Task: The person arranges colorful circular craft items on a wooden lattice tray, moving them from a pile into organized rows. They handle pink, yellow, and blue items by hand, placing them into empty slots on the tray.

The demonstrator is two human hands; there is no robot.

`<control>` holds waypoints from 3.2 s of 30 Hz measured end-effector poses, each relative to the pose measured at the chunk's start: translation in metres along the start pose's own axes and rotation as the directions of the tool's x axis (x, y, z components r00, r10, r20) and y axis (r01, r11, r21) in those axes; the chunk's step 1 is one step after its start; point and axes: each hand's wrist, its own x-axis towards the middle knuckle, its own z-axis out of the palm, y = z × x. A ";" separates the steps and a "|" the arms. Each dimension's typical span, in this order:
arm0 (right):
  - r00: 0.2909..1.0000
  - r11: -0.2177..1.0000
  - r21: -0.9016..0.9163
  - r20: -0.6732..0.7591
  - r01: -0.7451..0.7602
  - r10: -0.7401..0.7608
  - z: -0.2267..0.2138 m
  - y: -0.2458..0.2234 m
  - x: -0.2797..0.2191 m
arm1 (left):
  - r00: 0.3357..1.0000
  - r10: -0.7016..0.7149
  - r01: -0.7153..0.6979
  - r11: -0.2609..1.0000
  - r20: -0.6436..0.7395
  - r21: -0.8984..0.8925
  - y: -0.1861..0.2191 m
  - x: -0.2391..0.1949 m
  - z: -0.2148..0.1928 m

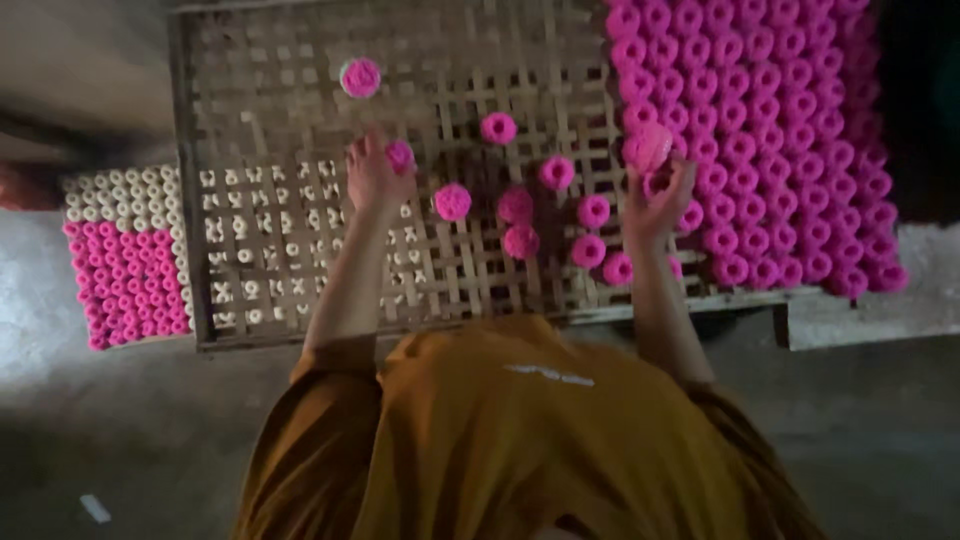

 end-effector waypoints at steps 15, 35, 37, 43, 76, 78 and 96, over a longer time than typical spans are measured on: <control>0.838 0.944 0.312 0.484 0.106 -0.253 -0.021 -0.098 -0.049 | 0.904 0.392 -0.409 0.682 -0.169 -0.606 0.049 -0.084 -0.013; 0.743 0.221 0.774 0.421 -0.593 0.520 0.087 -0.037 0.071 | 0.914 0.272 -0.363 0.880 -0.301 -0.307 0.046 0.017 -0.017; 0.609 -0.229 0.805 0.571 -0.547 0.550 0.090 -0.020 0.078 | 0.962 0.155 -0.199 0.962 -0.226 -0.188 0.018 0.060 -0.003; 0.980 0.978 -0.110 0.114 0.178 -0.165 0.059 -0.018 0.040 | 0.958 0.114 -0.107 0.993 -0.263 0.041 -0.038 0.158 0.043; 0.923 0.943 -0.005 0.209 0.333 -0.325 0.070 -0.133 0.003 | 0.731 0.544 -0.585 0.811 0.411 -0.034 0.057 -0.126 -0.041; 0.912 0.912 -0.151 0.226 0.381 -0.343 0.081 -0.122 0.005 | 0.705 0.531 -0.583 0.812 0.471 -0.042 0.050 -0.140 -0.031; 0.977 0.970 0.133 -0.103 0.202 -0.189 0.048 -0.089 -0.013 | 0.912 0.383 -0.408 0.888 -0.147 -0.213 -0.002 -0.155 -0.017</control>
